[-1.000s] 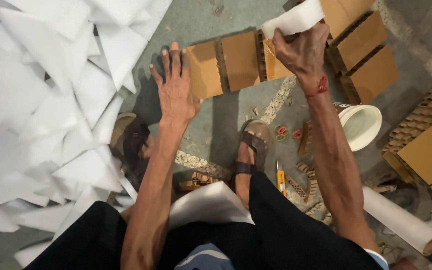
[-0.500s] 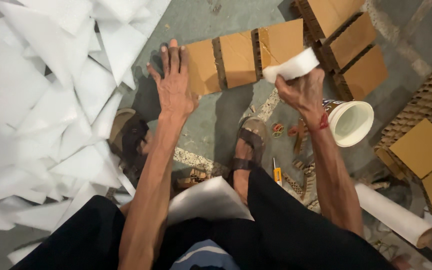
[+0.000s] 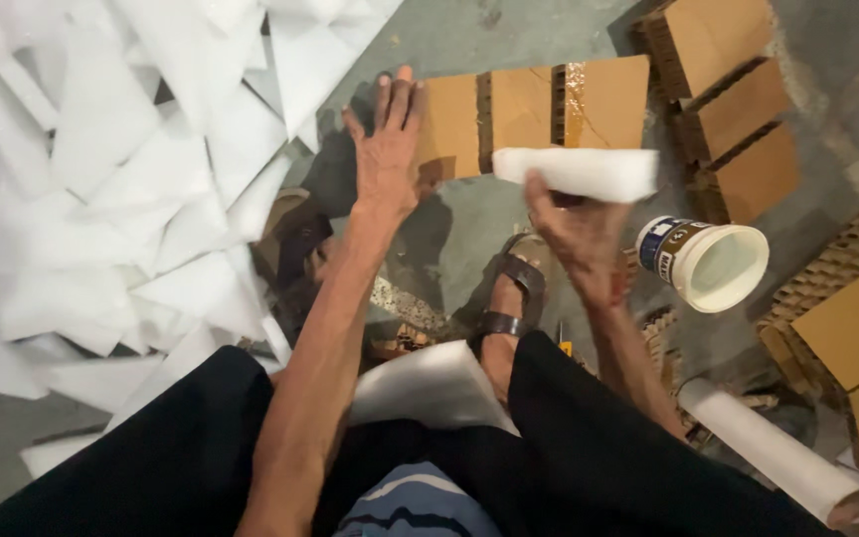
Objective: The person assembles small cardboard pieces into a rectangular frame using a rubber band. They then apply a white substance from a bucket onto flat cardboard pieces using a foam roller. The person repeats the assembly and gluing process multiple times.
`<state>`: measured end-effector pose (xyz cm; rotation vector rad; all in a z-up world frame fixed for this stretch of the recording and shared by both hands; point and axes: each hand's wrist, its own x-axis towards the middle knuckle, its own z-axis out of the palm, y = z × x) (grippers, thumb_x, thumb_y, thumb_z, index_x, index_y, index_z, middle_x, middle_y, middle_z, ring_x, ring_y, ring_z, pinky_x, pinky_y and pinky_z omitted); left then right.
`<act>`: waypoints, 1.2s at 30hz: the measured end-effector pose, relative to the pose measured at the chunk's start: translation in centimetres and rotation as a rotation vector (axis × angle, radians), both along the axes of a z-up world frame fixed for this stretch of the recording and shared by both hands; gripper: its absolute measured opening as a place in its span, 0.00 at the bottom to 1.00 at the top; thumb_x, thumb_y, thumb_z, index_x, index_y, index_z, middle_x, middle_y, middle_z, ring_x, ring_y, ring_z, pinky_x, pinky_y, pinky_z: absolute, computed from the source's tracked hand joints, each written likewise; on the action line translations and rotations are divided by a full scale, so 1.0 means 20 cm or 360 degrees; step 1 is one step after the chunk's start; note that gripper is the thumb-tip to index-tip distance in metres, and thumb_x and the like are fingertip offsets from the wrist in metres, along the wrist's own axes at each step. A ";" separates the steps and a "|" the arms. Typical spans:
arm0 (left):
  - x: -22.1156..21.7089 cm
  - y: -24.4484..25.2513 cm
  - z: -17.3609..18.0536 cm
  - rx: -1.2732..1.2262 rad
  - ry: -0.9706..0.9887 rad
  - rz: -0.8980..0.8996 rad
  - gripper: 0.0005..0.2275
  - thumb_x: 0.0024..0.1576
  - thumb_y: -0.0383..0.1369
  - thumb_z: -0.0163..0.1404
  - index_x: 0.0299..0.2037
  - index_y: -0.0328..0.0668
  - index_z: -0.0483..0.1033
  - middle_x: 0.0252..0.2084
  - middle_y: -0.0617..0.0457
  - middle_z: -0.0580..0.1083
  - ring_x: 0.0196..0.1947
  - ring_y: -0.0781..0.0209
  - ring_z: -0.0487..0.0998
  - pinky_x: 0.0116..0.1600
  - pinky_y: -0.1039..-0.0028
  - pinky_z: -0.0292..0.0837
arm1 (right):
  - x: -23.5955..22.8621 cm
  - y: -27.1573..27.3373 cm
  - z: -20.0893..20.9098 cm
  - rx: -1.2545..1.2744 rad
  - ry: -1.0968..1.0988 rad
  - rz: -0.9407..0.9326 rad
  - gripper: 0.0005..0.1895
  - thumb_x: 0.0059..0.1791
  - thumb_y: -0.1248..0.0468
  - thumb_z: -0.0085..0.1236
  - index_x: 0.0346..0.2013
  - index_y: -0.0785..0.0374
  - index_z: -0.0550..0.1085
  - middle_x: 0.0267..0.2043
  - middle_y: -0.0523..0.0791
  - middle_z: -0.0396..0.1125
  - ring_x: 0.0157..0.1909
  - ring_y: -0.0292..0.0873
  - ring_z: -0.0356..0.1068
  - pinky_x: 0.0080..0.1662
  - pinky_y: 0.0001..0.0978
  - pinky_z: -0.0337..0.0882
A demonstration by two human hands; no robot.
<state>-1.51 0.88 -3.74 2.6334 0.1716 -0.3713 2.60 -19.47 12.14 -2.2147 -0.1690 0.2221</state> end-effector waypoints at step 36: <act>0.01 -0.01 0.03 -0.0070 0.0096 0.0042 0.54 0.38 0.38 0.70 0.75 0.41 0.45 0.78 0.45 0.45 0.78 0.44 0.39 0.73 0.29 0.35 | 0.21 0.34 -0.37 0.0067 -0.0657 0.0474 0.03 0.54 0.73 0.64 0.37 0.72 0.79 0.28 0.47 0.74 0.28 0.40 0.76 0.30 0.31 0.72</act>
